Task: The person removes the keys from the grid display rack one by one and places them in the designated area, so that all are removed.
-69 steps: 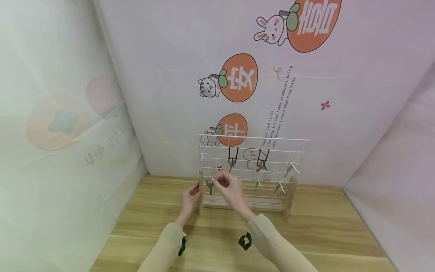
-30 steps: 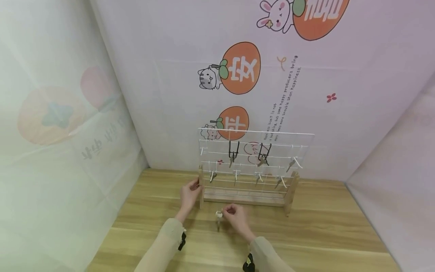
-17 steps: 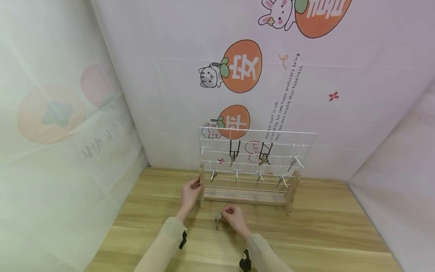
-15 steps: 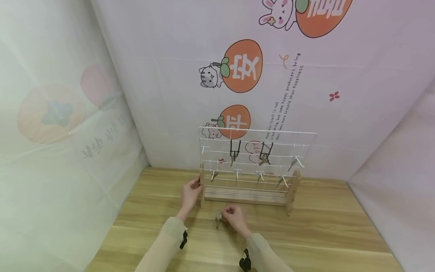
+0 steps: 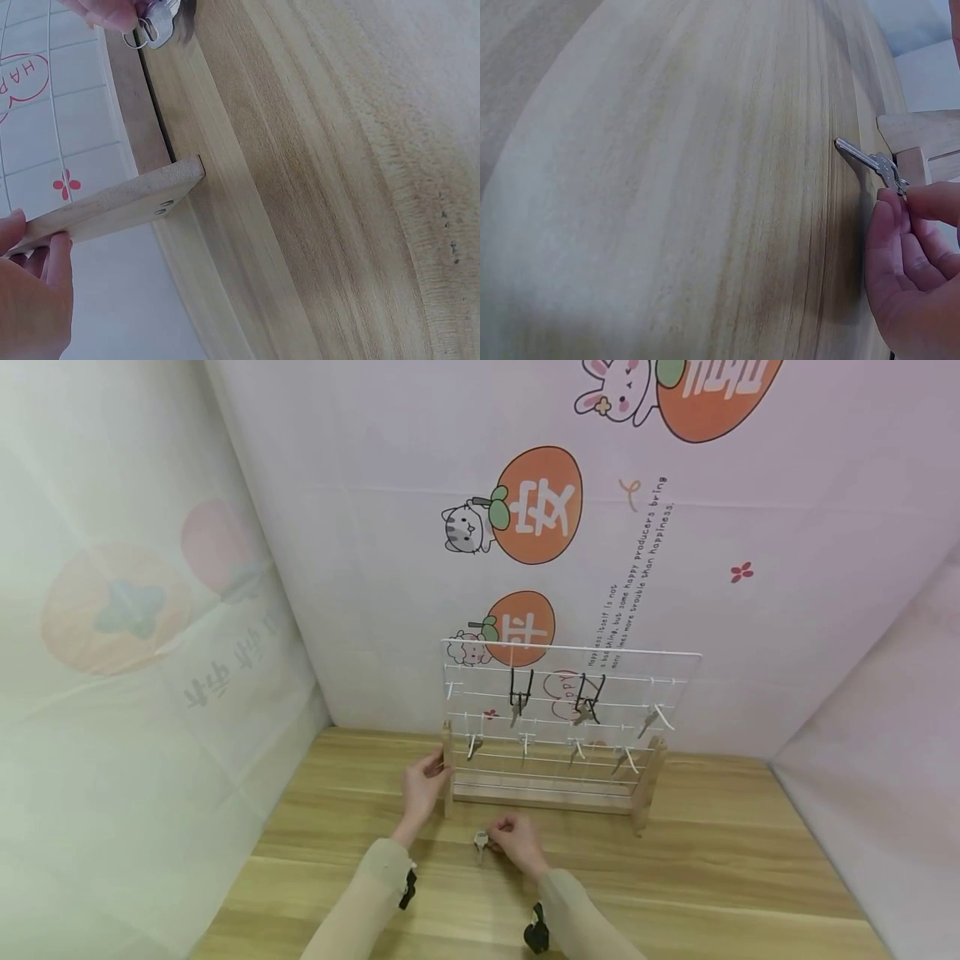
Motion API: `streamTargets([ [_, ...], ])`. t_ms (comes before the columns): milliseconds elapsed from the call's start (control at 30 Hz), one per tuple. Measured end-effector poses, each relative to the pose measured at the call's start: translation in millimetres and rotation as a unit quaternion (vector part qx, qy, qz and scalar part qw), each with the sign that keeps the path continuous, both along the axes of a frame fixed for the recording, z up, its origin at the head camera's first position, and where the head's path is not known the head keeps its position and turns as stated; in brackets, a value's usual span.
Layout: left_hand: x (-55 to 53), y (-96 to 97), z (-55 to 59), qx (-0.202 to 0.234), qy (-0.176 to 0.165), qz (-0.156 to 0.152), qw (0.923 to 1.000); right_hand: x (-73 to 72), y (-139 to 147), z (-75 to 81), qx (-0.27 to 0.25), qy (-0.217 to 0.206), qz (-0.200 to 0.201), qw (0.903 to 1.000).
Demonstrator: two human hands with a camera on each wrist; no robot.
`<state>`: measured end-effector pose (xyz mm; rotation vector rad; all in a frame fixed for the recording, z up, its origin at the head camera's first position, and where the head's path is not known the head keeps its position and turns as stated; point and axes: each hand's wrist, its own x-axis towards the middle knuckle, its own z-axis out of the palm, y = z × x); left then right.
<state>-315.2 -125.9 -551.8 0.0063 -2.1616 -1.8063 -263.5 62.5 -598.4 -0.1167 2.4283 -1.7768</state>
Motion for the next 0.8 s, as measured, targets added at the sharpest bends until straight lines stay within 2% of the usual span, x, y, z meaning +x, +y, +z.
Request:
streamTargets([
  [367,0.4,0.7,-1.4,0.003,0.006,-0.005,1.0,-2.2,-0.7,-1.1,0.014,-0.011,0.005,0.9998],
  [800,0.5,1.3,-4.6,-0.005,0.017,-0.001,0.9998,-1.9,-4.2,-1.0,0.075,0.036,0.006,0.9965],
])
